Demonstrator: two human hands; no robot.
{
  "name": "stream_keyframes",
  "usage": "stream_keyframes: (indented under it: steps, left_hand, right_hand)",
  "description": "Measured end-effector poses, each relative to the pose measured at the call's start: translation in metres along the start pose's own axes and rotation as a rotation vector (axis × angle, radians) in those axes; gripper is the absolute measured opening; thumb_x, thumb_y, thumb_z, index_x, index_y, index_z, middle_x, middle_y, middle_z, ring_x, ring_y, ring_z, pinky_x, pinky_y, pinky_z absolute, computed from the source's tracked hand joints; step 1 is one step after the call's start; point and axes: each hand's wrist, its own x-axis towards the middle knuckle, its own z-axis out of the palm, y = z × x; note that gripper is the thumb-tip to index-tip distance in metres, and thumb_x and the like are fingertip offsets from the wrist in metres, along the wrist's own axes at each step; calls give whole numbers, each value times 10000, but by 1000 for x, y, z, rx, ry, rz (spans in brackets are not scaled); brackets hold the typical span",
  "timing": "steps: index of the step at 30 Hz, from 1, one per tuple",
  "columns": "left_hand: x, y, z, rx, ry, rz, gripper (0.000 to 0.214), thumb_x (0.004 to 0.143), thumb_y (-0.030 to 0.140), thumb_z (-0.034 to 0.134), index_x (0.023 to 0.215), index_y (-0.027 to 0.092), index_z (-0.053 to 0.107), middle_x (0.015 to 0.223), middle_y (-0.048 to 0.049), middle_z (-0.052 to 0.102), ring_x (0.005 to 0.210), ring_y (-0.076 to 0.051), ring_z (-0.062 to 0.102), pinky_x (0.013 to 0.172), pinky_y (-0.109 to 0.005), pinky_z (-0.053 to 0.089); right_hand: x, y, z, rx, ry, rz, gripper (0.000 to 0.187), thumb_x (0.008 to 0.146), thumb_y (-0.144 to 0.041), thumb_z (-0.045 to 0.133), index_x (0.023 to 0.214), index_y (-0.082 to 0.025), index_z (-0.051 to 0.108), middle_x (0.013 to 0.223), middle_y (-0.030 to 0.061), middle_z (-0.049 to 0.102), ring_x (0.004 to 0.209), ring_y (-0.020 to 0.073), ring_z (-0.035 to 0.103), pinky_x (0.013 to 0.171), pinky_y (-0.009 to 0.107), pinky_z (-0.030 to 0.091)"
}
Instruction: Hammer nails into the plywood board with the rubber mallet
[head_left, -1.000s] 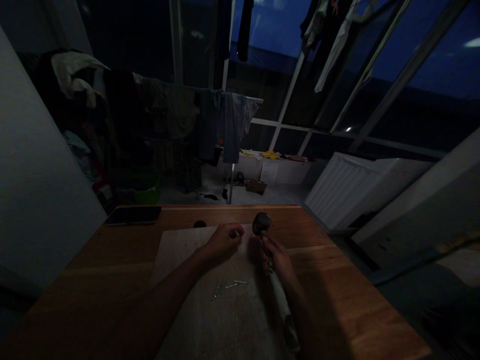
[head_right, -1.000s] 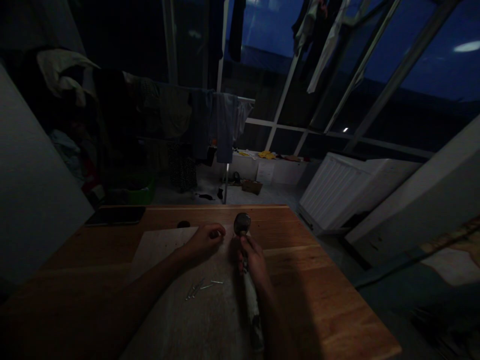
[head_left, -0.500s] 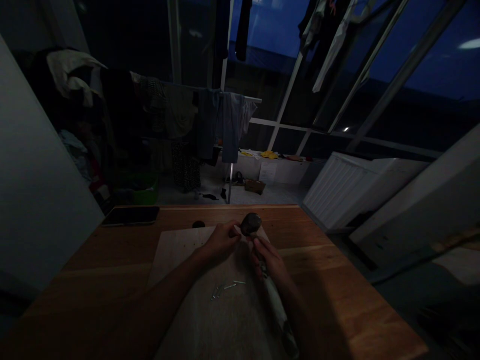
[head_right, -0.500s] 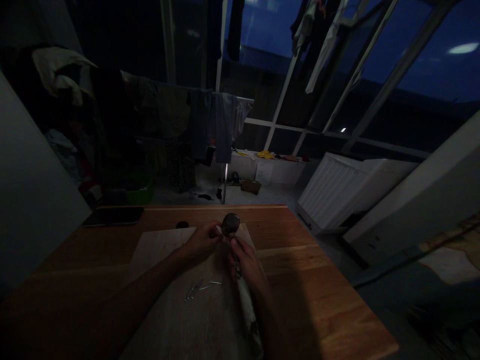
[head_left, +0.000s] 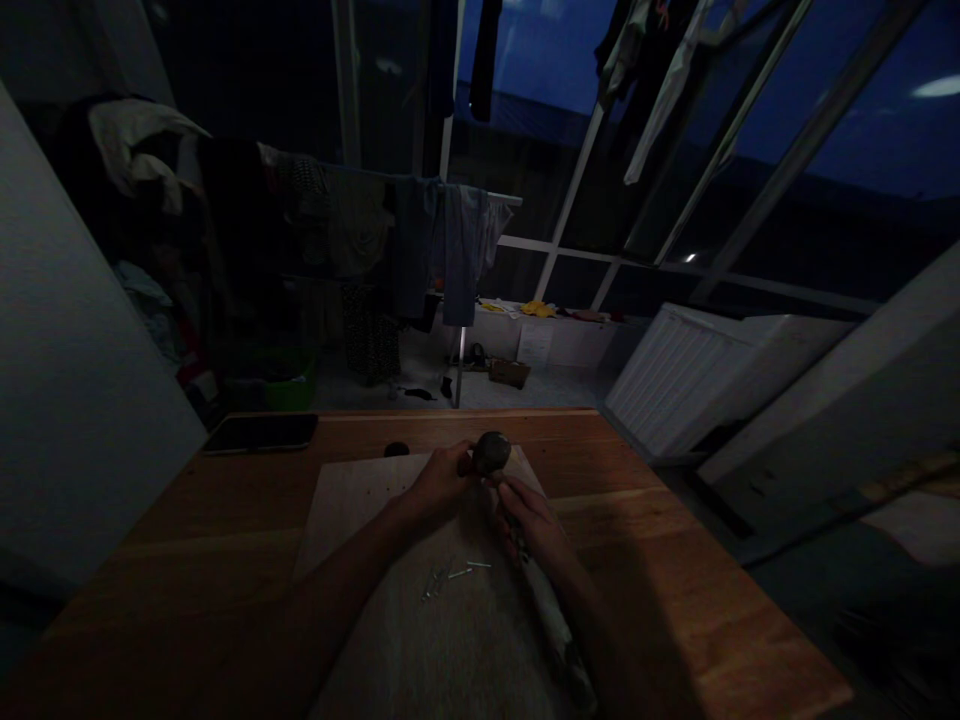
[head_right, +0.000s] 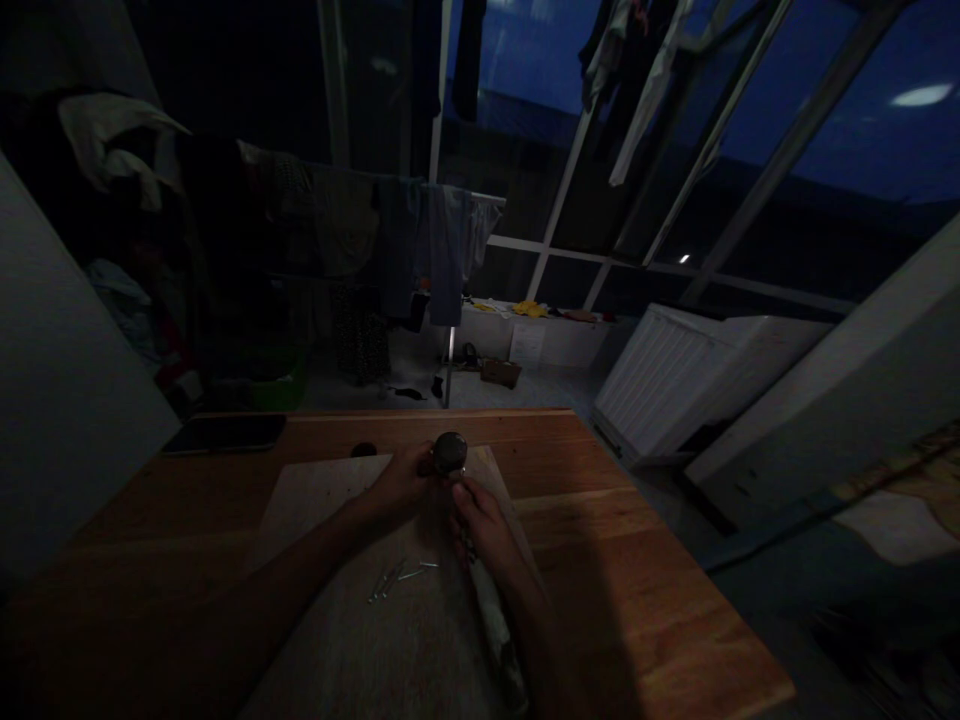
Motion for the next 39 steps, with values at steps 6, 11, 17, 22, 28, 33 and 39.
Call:
stream_keyframes:
  steps: [6, 11, 17, 22, 28, 33, 39]
  left_hand:
    - [-7, 8, -10, 122, -2, 53, 325, 768, 221, 723, 1080, 161, 655, 1058, -66, 669, 858, -177, 626, 726, -260, 485]
    - [-16, 48, -20, 380, -467, 159, 120, 738, 211, 753, 848, 197, 705, 937, -27, 673, 830, -177, 635, 736, -261, 490]
    - [-37, 84, 3, 720, -759, 107, 97, 692, 197, 798, 725, 188, 707, 811, -90, 740, 709, -280, 694, 564, -327, 449]
    - [-35, 80, 5, 726, -707, 186, 57, 710, 144, 716, 698, 196, 697, 772, -91, 724, 668, -256, 668, 571, -333, 438]
    - [-14, 55, -33, 600, -486, 101, 60, 753, 166, 626, 734, 201, 670, 715, -22, 663, 614, -164, 556, 575, -271, 366]
    - [-13, 33, -49, 654, -286, -42, 156, 777, 109, 565, 774, 196, 694, 753, -48, 663, 650, -174, 540, 630, -281, 353]
    - [-12, 23, -47, 627, -246, 37, 160, 770, 97, 571, 745, 194, 696, 839, -69, 674, 737, -196, 562, 682, -292, 367]
  right_hand:
    - [1, -4, -1, 16, 31, -5, 538, 716, -715, 751, 863, -209, 642, 501, -86, 528, 302, 85, 425, 286, 204, 327]
    - [6, -5, -8, 70, 203, 5, 597, 610, -710, 815, 895, -203, 677, 487, -87, 512, 323, 90, 438, 300, 212, 345]
    - [8, -7, -8, 84, 251, 41, 607, 564, -723, 816, 832, -207, 643, 463, -97, 493, 299, 89, 433, 285, 207, 333]
    - [7, -6, -8, 76, 206, 13, 586, 600, -728, 797, 802, -209, 616, 463, -102, 485, 287, 78, 410, 268, 205, 315]
    - [5, -8, -8, 61, 234, 45, 596, 591, -720, 805, 857, -211, 643, 474, -100, 509, 296, 94, 450, 278, 213, 357]
    - [5, -8, -9, 58, 243, 70, 604, 629, -684, 796, 967, -200, 669, 479, -103, 513, 295, 94, 441, 277, 206, 342]
    - [7, -6, -9, 55, 220, 47, 619, 624, -696, 788, 950, -190, 643, 472, -103, 506, 289, 87, 427, 272, 204, 336]
